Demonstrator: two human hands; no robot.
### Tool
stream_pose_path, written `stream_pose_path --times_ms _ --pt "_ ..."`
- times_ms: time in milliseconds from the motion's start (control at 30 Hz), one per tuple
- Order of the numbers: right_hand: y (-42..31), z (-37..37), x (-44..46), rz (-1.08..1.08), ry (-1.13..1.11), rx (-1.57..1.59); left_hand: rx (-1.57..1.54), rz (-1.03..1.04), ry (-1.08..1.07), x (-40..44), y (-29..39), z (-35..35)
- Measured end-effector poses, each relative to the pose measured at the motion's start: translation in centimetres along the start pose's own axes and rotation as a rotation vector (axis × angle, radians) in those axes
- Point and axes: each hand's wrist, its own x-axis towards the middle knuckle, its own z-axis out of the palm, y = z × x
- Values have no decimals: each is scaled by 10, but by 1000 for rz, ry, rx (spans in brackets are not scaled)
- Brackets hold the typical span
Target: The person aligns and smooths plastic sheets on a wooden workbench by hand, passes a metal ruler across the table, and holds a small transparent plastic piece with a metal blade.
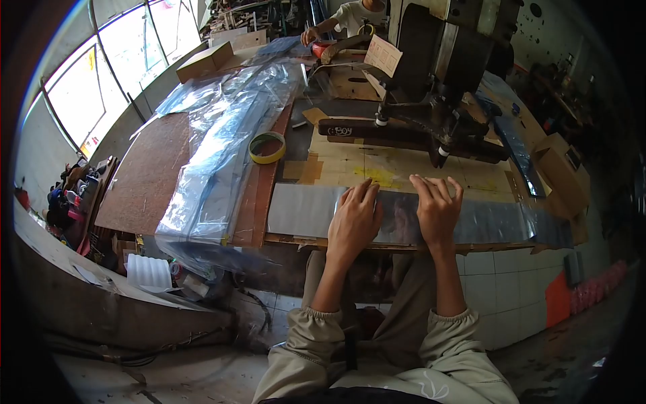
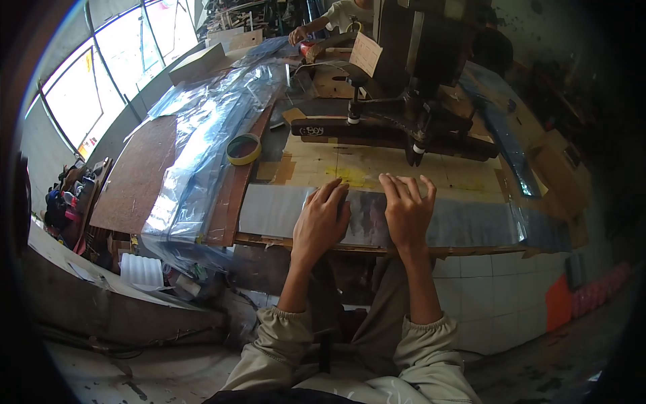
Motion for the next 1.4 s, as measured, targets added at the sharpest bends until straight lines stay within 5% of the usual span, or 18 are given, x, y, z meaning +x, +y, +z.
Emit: stream_pose_path --times_ms 433,667,1133,1233,1400 --pt "0 -78 -14 -123 -72 104 28 17 33 -2 2 1" --pt "1 -106 -56 -12 -144 271 2 50 8 -4 -2 0" --pt "-16 -111 -52 -19 -244 405 -1154 -390 -77 4 18 -23" --pt "-12 -124 -33 122 -262 588 -1289 -450 -55 11 32 -31" --pt "-9 -121 9 633 69 859 -1314 -377 -127 30 61 -54"
